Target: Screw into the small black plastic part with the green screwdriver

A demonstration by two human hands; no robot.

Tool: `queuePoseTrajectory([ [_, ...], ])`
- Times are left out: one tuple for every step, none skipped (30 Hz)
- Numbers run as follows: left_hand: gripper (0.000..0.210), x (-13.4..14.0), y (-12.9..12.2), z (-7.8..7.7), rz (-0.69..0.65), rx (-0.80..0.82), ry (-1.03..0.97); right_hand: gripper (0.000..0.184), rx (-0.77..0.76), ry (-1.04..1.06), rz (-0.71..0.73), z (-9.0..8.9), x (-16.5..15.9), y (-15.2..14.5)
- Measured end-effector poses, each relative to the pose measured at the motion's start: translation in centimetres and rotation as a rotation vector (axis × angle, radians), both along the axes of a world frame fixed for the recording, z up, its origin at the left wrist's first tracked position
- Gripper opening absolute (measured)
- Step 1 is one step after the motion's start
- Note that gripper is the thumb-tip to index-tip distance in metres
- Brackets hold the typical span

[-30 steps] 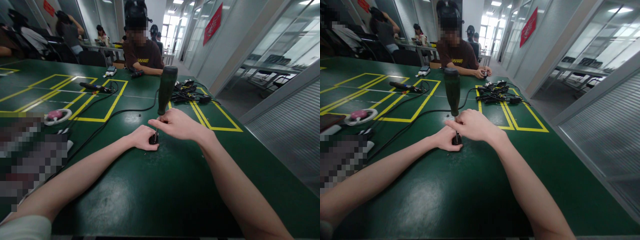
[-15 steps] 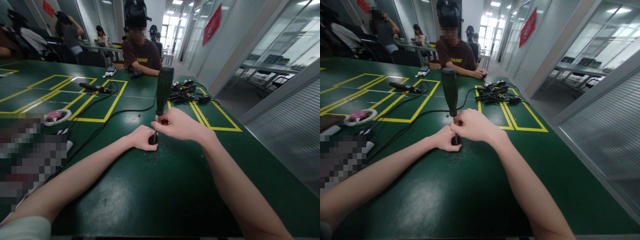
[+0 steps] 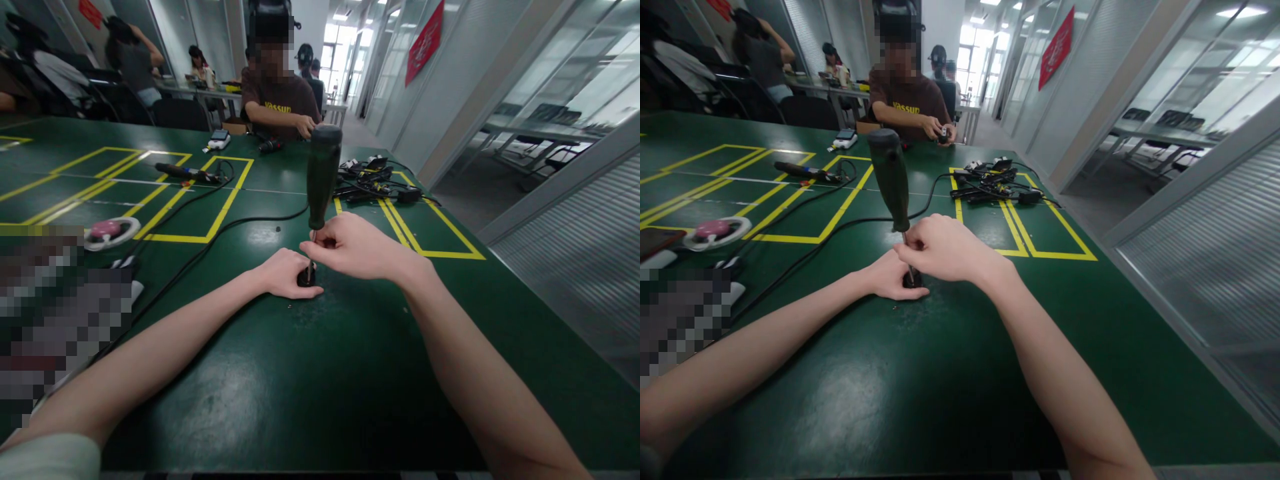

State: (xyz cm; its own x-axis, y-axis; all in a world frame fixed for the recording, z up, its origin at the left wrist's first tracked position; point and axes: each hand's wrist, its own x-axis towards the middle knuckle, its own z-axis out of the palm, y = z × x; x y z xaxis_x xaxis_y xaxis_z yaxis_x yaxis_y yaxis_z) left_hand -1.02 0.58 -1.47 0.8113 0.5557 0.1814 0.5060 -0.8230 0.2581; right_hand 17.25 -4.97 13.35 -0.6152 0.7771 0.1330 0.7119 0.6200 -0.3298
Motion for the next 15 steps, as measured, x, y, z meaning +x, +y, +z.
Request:
queuePoseTrajectory([
  [0.039,0.07,-0.05,0.09,0.003,0.0,0.008,0.041,-0.002,-0.001,-0.005,-0.01,0.02,0.0],
  [0.038,0.14,-0.11,0.16,0.006,0.0,0.015,0.037,-0.006,0.0,-0.01,-0.01,0.03,-0.02],
  [0.038,0.2,-0.17,0.23,0.009,-0.001,0.021,0.034,-0.013,0.005,-0.016,-0.01,0.05,-0.06],
  [0.038,0.25,-0.22,0.28,0.011,-0.001,0.026,0.032,-0.023,0.013,-0.022,-0.01,0.07,-0.11],
  [0.038,0.28,-0.27,0.33,0.013,0.0,0.028,0.03,-0.033,0.022,-0.028,0.0,0.08,-0.17],
  [0.038,0.3,-0.3,0.36,0.013,0.001,0.025,0.03,-0.04,0.03,-0.036,0.0,0.08,-0.22],
  [0.039,0.3,-0.31,0.37,0.012,0.003,0.019,0.03,-0.044,0.036,-0.047,0.01,0.06,-0.27],
  [0.039,0.28,-0.31,0.38,0.01,0.006,0.011,0.033,-0.045,0.041,-0.058,0.02,0.04,-0.31],
  [0.04,0.26,-0.29,0.38,0.007,0.008,0.002,0.038,-0.043,0.043,-0.065,0.04,0.0,-0.34],
  [0.04,0.22,-0.26,0.36,0.005,0.009,-0.006,0.044,-0.039,0.043,-0.065,0.06,-0.04,-0.35],
  [0.04,0.17,-0.22,0.33,0.004,0.009,-0.014,0.049,-0.033,0.042,-0.055,0.08,-0.09,-0.35],
  [0.04,0.11,-0.17,0.29,0.004,0.009,-0.019,0.053,-0.026,0.04,-0.04,0.09,-0.13,-0.34],
  [0.04,0.06,-0.11,0.24,0.005,0.008,-0.024,0.055,-0.021,0.038,-0.021,0.11,-0.16,-0.32],
  [0.039,0.01,-0.06,0.18,0.006,0.008,-0.028,0.054,-0.017,0.037,-0.006,0.11,-0.17,-0.3],
  [0.039,-0.04,-0.01,0.12,0.007,0.007,-0.031,0.053,-0.016,0.036,0.002,0.12,-0.16,-0.28],
])
